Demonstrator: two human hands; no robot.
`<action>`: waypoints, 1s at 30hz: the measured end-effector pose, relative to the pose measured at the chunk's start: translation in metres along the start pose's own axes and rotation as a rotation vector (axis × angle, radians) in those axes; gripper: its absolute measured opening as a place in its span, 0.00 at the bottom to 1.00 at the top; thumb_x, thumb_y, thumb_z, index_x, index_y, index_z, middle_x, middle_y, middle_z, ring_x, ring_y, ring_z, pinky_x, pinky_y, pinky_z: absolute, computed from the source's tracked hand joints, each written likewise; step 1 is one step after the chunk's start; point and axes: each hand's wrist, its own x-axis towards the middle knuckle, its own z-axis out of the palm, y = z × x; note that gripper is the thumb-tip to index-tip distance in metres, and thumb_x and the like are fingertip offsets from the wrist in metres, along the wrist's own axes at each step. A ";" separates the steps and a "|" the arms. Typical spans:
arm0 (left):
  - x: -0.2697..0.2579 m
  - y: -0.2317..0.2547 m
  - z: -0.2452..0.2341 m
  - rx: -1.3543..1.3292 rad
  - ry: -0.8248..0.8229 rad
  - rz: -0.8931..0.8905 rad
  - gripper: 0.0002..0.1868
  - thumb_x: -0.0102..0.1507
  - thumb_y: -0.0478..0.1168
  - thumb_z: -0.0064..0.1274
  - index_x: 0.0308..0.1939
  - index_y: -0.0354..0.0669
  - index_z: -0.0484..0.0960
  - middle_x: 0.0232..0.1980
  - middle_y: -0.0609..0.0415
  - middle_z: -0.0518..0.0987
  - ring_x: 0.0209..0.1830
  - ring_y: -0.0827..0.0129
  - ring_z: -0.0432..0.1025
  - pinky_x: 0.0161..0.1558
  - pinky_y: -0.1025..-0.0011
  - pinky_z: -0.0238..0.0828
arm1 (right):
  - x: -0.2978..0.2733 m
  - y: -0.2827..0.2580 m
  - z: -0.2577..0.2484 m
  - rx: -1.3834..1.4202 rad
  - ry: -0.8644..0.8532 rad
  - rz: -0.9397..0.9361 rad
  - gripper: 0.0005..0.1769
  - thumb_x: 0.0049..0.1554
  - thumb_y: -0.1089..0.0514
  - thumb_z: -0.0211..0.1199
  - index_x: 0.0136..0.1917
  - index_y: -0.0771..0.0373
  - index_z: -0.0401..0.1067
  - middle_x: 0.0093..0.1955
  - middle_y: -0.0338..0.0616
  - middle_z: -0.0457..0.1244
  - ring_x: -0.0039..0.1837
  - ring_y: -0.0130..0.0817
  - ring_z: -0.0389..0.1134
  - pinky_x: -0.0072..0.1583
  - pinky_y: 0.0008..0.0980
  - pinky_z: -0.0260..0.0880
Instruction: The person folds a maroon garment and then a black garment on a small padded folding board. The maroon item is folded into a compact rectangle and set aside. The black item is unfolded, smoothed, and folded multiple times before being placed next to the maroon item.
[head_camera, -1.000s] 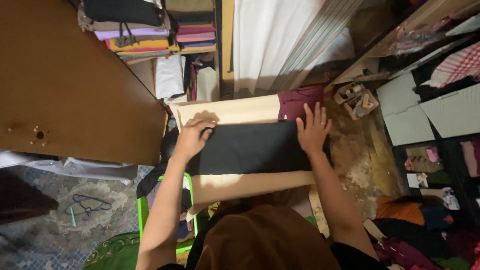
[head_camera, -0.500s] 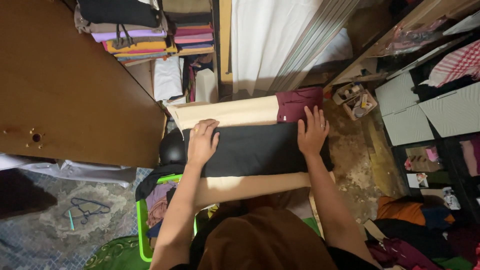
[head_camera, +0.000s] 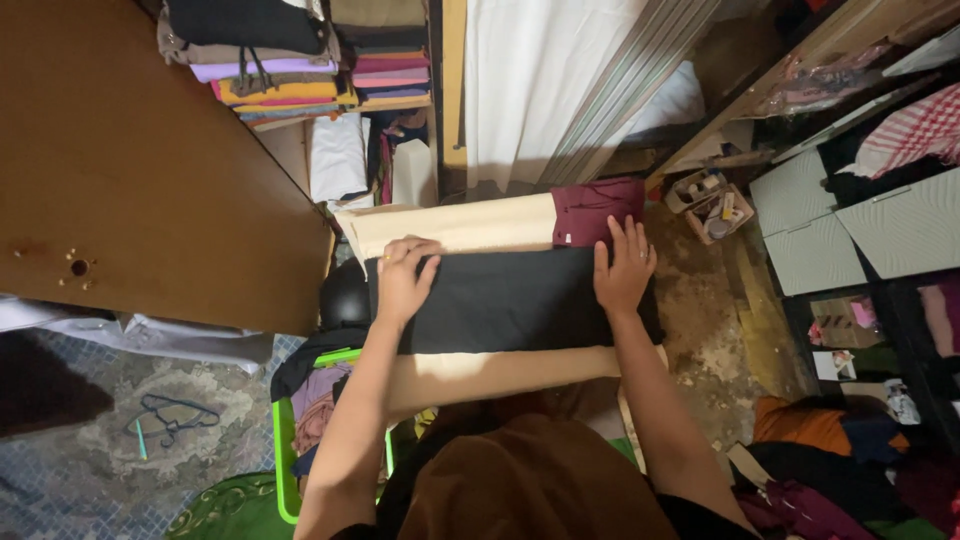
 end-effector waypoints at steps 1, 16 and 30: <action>0.007 0.008 -0.004 -0.035 -0.023 -0.044 0.11 0.68 0.51 0.56 0.52 0.61 0.86 0.48 0.68 0.79 0.57 0.71 0.71 0.56 0.66 0.63 | 0.000 0.001 0.001 -0.007 0.017 -0.005 0.25 0.70 0.45 0.50 0.78 0.47 0.64 0.77 0.53 0.57 0.79 0.54 0.54 0.71 0.65 0.50; 0.090 -0.089 -0.009 -0.132 0.511 -0.385 0.04 0.64 0.43 0.60 0.34 0.53 0.86 0.33 0.49 0.82 0.40 0.51 0.78 0.47 0.58 0.72 | 0.004 0.014 0.011 -0.077 0.079 -0.037 0.25 0.69 0.43 0.51 0.76 0.46 0.67 0.75 0.50 0.60 0.77 0.52 0.58 0.70 0.63 0.54; 0.059 -0.077 -0.050 0.356 -0.016 -0.552 0.42 0.58 0.38 0.66 0.76 0.40 0.68 0.80 0.29 0.52 0.77 0.31 0.53 0.69 0.30 0.52 | -0.002 0.020 0.017 -0.112 0.111 -0.081 0.26 0.68 0.44 0.53 0.77 0.45 0.66 0.75 0.50 0.61 0.76 0.51 0.61 0.68 0.63 0.58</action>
